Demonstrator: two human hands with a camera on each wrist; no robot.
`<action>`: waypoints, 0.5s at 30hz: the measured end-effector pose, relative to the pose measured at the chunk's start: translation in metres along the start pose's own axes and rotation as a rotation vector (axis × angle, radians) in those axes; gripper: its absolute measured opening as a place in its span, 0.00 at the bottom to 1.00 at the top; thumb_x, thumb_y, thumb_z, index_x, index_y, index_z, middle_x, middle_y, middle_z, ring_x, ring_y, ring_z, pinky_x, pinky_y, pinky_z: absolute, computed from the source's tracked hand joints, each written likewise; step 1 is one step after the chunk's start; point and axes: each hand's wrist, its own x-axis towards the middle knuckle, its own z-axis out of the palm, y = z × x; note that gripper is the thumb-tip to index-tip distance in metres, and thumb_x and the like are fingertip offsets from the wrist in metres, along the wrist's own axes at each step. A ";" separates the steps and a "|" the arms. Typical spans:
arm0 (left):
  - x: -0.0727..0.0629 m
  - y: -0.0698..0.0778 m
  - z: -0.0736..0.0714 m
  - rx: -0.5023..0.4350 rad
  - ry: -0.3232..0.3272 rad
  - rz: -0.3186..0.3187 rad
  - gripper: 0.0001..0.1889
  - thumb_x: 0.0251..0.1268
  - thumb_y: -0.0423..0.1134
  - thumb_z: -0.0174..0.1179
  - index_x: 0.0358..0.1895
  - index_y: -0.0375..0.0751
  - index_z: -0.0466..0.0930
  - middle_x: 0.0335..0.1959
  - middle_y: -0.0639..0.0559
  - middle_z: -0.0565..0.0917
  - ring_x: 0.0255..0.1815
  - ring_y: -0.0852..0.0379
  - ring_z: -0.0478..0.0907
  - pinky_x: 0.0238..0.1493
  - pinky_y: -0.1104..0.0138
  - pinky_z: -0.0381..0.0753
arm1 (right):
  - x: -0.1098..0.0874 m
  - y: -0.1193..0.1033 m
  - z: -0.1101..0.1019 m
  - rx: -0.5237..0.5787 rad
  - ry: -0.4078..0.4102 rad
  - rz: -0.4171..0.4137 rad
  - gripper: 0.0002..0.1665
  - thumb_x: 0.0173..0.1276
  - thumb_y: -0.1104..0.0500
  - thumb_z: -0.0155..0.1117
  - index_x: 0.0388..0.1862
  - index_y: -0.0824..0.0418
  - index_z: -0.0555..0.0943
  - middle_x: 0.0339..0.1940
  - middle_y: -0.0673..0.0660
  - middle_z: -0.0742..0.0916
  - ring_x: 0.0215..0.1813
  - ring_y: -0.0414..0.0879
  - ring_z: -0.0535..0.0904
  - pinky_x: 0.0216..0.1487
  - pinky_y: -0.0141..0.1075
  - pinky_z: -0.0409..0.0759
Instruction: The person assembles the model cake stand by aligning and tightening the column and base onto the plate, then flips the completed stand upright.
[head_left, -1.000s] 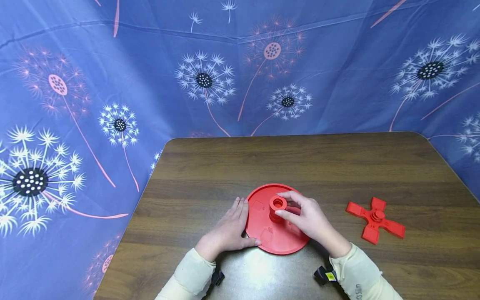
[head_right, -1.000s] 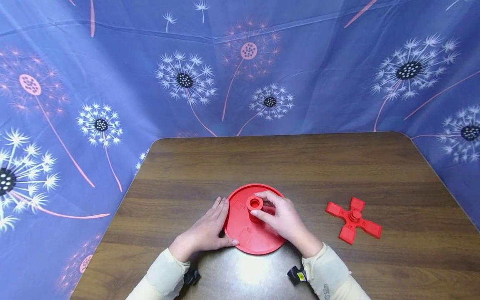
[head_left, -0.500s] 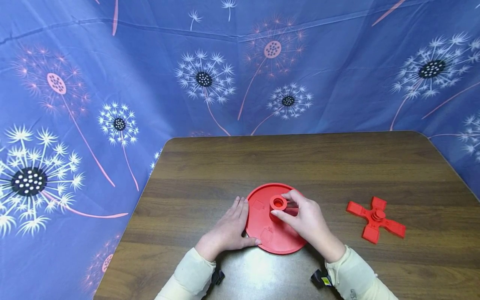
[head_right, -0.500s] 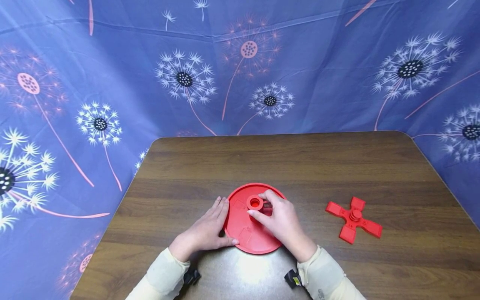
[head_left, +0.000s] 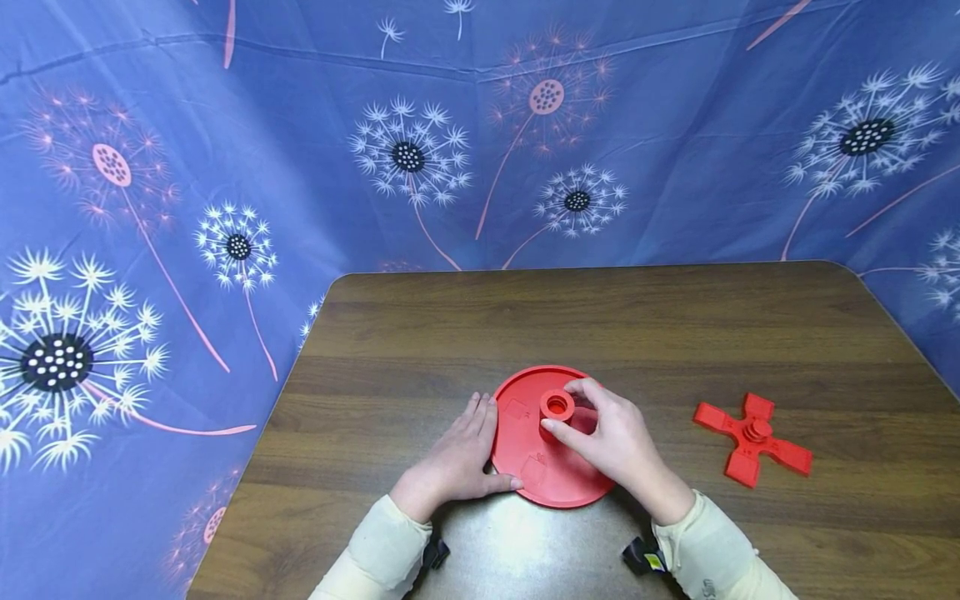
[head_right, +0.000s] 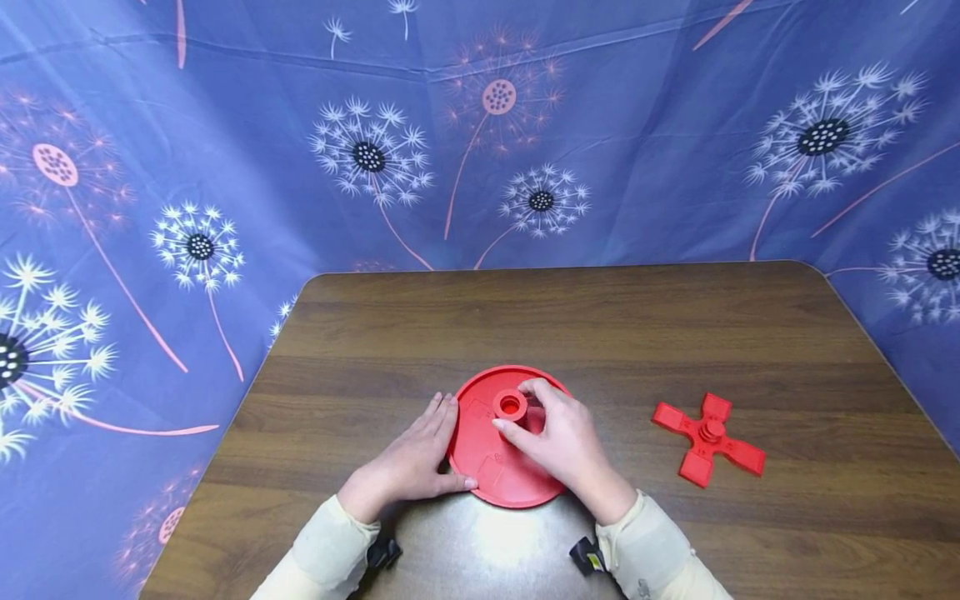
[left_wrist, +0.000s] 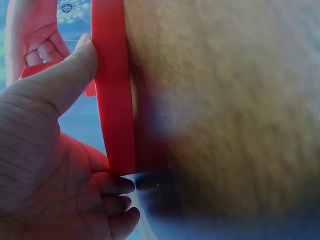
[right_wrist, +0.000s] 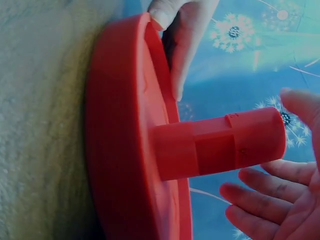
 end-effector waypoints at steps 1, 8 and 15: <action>0.000 0.000 0.000 -0.002 -0.001 0.000 0.60 0.55 0.69 0.62 0.75 0.26 0.45 0.77 0.33 0.48 0.78 0.41 0.40 0.75 0.57 0.49 | 0.000 0.000 -0.001 -0.003 -0.012 -0.002 0.28 0.55 0.49 0.77 0.52 0.56 0.80 0.46 0.51 0.86 0.47 0.49 0.85 0.47 0.47 0.83; 0.001 0.000 -0.001 -0.006 -0.005 0.001 0.60 0.55 0.69 0.62 0.76 0.27 0.45 0.77 0.33 0.48 0.78 0.41 0.40 0.75 0.57 0.49 | 0.003 0.007 -0.009 0.077 -0.129 -0.078 0.30 0.65 0.56 0.67 0.66 0.59 0.74 0.60 0.55 0.82 0.59 0.51 0.79 0.58 0.50 0.76; 0.000 0.000 -0.001 -0.007 -0.009 0.002 0.60 0.55 0.68 0.62 0.76 0.27 0.45 0.77 0.33 0.48 0.79 0.41 0.40 0.75 0.57 0.49 | 0.007 0.015 -0.012 0.213 -0.263 -0.156 0.30 0.71 0.62 0.61 0.71 0.59 0.70 0.66 0.57 0.77 0.66 0.51 0.72 0.65 0.27 0.66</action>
